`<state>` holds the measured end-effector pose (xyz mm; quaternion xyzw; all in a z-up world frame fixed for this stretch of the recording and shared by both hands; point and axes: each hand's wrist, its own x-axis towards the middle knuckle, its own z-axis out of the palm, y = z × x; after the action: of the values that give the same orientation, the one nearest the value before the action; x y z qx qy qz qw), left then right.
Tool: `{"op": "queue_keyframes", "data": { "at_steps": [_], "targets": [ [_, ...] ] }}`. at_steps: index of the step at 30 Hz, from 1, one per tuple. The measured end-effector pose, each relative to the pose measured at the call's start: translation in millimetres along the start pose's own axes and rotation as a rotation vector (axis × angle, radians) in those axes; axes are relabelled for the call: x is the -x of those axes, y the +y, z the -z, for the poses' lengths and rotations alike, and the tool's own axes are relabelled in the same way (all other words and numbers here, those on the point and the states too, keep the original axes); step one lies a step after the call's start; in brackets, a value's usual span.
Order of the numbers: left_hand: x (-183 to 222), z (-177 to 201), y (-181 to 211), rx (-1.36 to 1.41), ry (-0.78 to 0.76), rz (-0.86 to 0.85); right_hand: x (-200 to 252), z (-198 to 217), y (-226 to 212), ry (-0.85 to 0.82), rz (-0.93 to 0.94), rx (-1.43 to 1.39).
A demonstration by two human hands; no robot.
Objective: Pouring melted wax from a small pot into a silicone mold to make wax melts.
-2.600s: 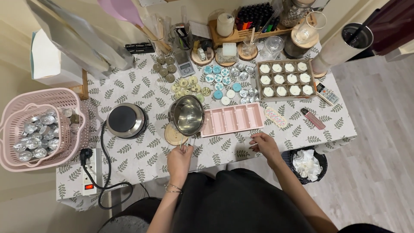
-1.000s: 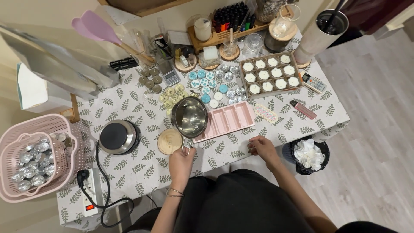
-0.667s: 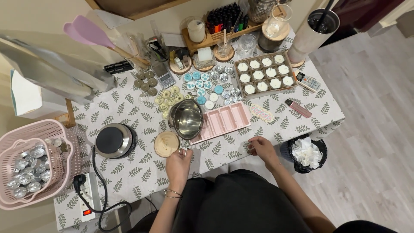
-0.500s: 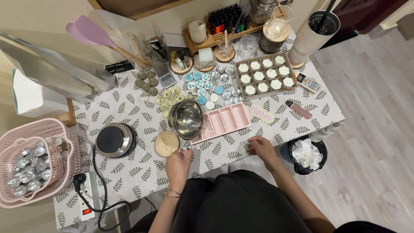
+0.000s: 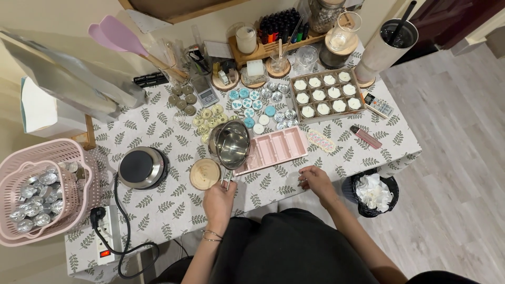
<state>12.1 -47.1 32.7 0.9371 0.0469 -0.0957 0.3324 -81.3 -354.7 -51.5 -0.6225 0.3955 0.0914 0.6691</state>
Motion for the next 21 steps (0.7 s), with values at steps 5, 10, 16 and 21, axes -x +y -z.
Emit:
{"op": "queue_keyframes", "data": {
  "at_steps": [5,10,16,21],
  "targets": [
    [-1.0,-1.0,3.2,-0.01,0.002,-0.008,1.7,-0.3,6.3,0.014,-0.001,0.012],
    [-1.5,-1.3,2.1,-0.029,-0.005,-0.002,1.2,0.5,12.4,-0.001,0.013,0.001],
    [-0.4,-0.5,1.0,-0.036,-0.016,0.006,1.5,0.7,11.4,0.017,0.021,0.044],
    [-0.7,-3.9,-4.2,-0.019,0.003,-0.019,-0.2,-1.8,7.9,0.002,0.015,0.035]
  ]
}}
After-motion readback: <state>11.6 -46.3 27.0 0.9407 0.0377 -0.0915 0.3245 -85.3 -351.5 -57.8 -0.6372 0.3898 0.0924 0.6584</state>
